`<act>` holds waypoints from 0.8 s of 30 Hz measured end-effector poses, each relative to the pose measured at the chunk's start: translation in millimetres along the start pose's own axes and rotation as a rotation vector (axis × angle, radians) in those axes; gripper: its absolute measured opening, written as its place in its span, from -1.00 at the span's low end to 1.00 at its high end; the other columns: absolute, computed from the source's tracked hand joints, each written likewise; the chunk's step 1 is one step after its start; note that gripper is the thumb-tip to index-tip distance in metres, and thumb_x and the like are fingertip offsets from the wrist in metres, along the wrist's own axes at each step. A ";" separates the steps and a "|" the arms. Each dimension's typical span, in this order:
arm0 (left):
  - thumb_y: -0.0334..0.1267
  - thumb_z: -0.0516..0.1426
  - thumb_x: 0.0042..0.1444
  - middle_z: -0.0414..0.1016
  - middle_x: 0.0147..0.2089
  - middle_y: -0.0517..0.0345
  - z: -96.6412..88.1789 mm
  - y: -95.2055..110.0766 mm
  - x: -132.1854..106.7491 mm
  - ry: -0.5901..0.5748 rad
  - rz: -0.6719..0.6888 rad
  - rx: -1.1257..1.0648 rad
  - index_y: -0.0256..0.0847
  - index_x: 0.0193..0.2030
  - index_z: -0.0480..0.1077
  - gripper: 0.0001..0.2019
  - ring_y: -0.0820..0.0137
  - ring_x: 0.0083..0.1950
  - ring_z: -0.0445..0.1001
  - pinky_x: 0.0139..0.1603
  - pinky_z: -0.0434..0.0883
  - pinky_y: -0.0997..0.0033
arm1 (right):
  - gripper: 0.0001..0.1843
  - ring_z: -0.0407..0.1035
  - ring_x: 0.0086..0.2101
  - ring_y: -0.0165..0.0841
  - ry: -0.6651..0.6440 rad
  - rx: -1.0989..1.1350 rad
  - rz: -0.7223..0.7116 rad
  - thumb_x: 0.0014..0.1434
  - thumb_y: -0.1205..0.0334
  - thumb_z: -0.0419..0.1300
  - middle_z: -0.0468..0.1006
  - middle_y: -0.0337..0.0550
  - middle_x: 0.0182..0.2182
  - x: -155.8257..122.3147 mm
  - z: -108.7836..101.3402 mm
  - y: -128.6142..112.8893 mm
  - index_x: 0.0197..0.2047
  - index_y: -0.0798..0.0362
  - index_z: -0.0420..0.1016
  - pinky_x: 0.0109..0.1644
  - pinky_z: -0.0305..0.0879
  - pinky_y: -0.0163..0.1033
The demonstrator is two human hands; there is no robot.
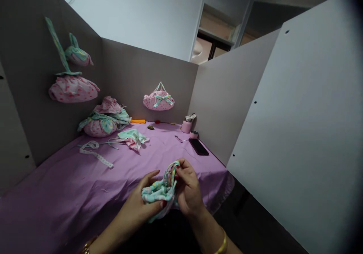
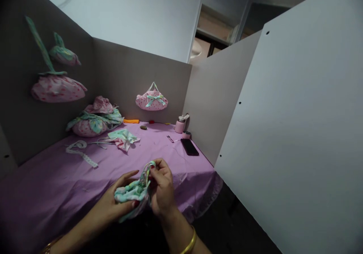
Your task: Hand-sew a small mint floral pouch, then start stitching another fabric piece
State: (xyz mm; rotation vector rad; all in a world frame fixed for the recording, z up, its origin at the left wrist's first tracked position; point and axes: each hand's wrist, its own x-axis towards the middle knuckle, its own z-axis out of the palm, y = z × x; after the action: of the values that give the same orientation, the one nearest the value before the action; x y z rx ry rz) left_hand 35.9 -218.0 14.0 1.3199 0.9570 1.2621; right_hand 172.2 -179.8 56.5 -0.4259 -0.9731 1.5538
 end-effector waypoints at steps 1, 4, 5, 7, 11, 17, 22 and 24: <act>-0.24 0.27 -0.13 0.37 -0.02 -0.03 -4.3 -0.3 0.5 -0.032 -0.007 0.028 -0.21 0.17 0.09 -0.29 0.25 -0.12 0.45 -0.12 0.35 0.32 | -0.80 0.15 -0.64 -0.55 -0.017 -0.044 0.023 -0.08 0.27 0.31 0.34 -0.37 -0.63 0.4 0.4 -2.3 -0.45 0.07 0.33 -0.55 0.08 -0.45; -0.33 0.20 -0.11 0.39 -0.12 0.09 -17.8 0.9 0.5 -0.118 -0.065 0.156 -0.17 0.21 0.06 -0.31 0.34 -0.28 0.43 -0.27 0.35 0.37 | -0.82 0.13 -0.65 -0.55 -0.102 -0.176 0.075 -0.10 0.29 0.32 0.36 -0.34 -0.66 2.6 1.7 -8.8 -0.49 0.11 0.37 -0.58 0.01 -0.46; -0.36 0.17 -0.09 0.40 -0.12 0.11 -20.8 2.1 0.0 -0.131 -0.062 0.216 -0.13 0.23 0.03 -0.30 0.34 -0.29 0.43 -0.29 0.35 0.37 | -0.82 0.13 -0.65 -0.55 -0.125 -0.190 0.083 -0.09 0.28 0.32 0.36 -0.34 -0.66 3.6 2.6 -9.9 -0.49 0.11 0.37 -0.58 0.00 -0.46; -0.39 0.16 -0.07 0.39 -0.03 0.08 -23.9 4.9 -1.7 -0.092 0.056 0.403 -0.05 0.23 0.06 -0.31 0.25 -0.14 0.41 -0.15 0.35 0.29 | -0.81 0.10 -0.66 -0.56 -0.134 -0.172 0.091 -0.09 0.26 0.32 0.35 -0.35 -0.67 5.8 5.1 -10.1 -0.49 0.11 0.37 -0.60 -0.02 -0.47; -0.37 0.20 -0.04 0.30 0.14 0.02 -20.2 8.5 -8.0 0.282 0.442 0.884 -0.03 0.01 0.36 -0.57 0.02 0.18 0.14 0.21 0.05 0.03 | -0.80 0.08 -0.65 -0.57 -0.058 -0.053 0.081 -0.10 0.27 0.32 0.33 -0.37 -0.68 9.3 10.4 -6.9 -0.46 0.10 0.36 -0.60 -0.01 -0.49; -0.27 0.15 0.09 0.46 -0.10 0.01 -4.0 11.0 -14.1 0.187 0.410 0.783 -0.10 -0.12 0.39 -0.81 0.12 -0.02 0.34 0.01 0.26 0.20 | -0.74 0.08 -0.66 -0.57 -0.017 0.107 0.118 -0.14 0.28 0.35 0.30 -0.39 -0.69 3.9 17.6 2.5 -0.45 0.08 0.31 -0.61 -0.03 -0.50; -0.23 0.01 0.21 0.47 -0.36 0.12 -0.9 12.9 -10.6 -0.053 0.233 0.594 -0.14 -0.36 0.37 -0.83 0.28 -0.33 0.39 -0.29 0.32 0.40 | -0.74 0.08 -0.68 -0.59 0.031 0.129 0.138 -0.17 0.30 0.34 0.31 -0.39 -0.70 2.7 17.4 13.2 -0.46 0.08 0.30 -0.62 -0.02 -0.51; -0.20 0.01 0.22 0.46 -0.37 0.13 -1.7 12.3 -9.6 -0.122 0.205 0.547 -0.16 -0.35 0.37 -0.82 0.30 -0.35 0.39 -0.31 0.31 0.42 | -0.74 0.06 -0.69 -0.60 0.059 0.144 0.153 -0.19 0.32 0.33 0.30 -0.39 -0.70 3.0 16.7 17.4 -0.46 0.08 0.30 -0.65 -0.06 -0.51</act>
State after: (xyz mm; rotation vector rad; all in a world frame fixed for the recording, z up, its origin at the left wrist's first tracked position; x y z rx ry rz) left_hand 31.8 -229.0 24.3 1.9375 1.1486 1.0899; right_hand 148.2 -181.9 53.6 -0.4505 -0.7918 1.7273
